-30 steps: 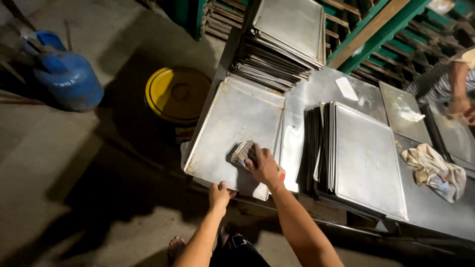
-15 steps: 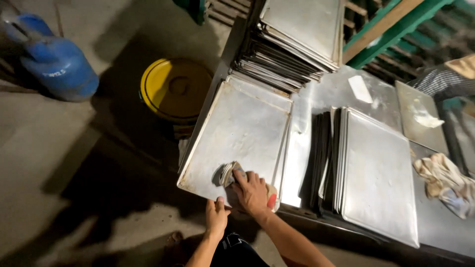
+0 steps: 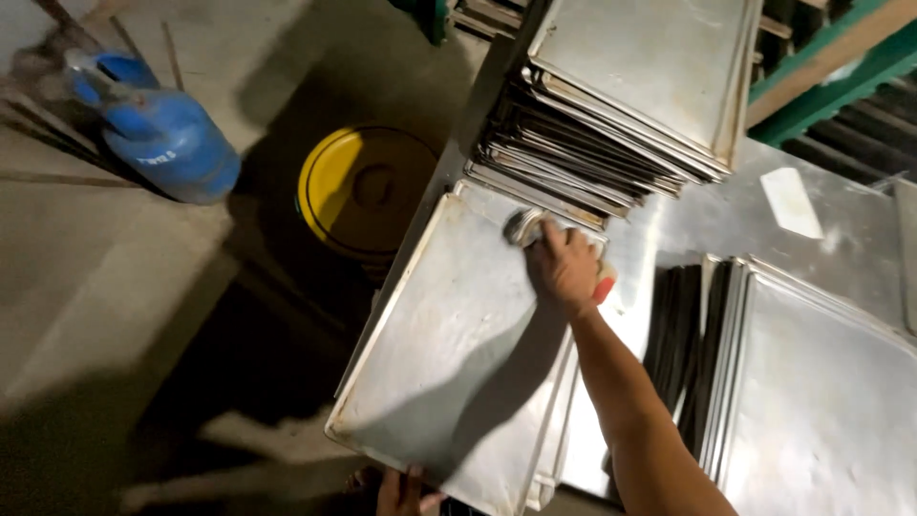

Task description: Wiping down and stacking metal baking trays in a bakery setting.

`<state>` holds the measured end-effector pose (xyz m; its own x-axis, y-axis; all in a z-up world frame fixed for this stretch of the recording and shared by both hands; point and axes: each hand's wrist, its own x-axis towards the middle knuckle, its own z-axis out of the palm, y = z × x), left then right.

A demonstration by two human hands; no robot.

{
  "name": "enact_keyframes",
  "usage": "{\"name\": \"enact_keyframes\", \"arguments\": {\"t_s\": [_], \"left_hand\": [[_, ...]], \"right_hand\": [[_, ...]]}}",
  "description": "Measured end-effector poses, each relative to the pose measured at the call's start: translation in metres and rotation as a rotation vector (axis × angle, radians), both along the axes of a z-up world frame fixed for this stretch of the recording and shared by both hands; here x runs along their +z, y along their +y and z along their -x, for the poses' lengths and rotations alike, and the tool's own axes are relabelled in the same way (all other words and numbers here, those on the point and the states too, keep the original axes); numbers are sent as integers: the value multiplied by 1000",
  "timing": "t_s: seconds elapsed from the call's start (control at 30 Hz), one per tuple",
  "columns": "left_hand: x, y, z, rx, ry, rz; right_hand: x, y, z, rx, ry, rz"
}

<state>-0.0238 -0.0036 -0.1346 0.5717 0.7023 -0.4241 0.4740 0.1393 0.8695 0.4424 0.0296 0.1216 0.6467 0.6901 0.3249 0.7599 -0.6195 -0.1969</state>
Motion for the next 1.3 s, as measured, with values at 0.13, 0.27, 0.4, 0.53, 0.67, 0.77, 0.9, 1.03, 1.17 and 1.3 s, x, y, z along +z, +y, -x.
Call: {"name": "enact_keyframes", "arguments": {"t_s": [0.13, 0.27, 0.4, 0.53, 0.67, 0.77, 0.9, 1.03, 1.17, 1.3], "left_hand": [[27, 7, -3, 212, -53, 360], [50, 2, -10, 411, -148, 733], [-10, 7, -8, 599, -470, 1144], [24, 15, -24, 222, -219, 359], [98, 32, -39, 24, 130, 329], [103, 24, -39, 37, -22, 161], [45, 11, -40, -20, 149, 195], [63, 7, -35, 55, -126, -104], [-23, -1, -36, -78, -137, -62], [25, -4, -30, 372, -288, 853]], "right_hand": [[-15, 8, -25, -32, -140, -53], [-23, 11, -17, -118, -219, -20], [-11, 11, 24, -207, -37, -38], [-5, -4, 90, -158, 65, 91], [41, -15, 207, -91, 399, 285], [33, -28, 277, 97, 429, 365], [30, -40, 334, 447, 366, 291], [37, -20, 315, 563, 258, 240], [35, 27, 256, 340, 338, 390], [6, 75, 152, 296, 213, 247]]}}
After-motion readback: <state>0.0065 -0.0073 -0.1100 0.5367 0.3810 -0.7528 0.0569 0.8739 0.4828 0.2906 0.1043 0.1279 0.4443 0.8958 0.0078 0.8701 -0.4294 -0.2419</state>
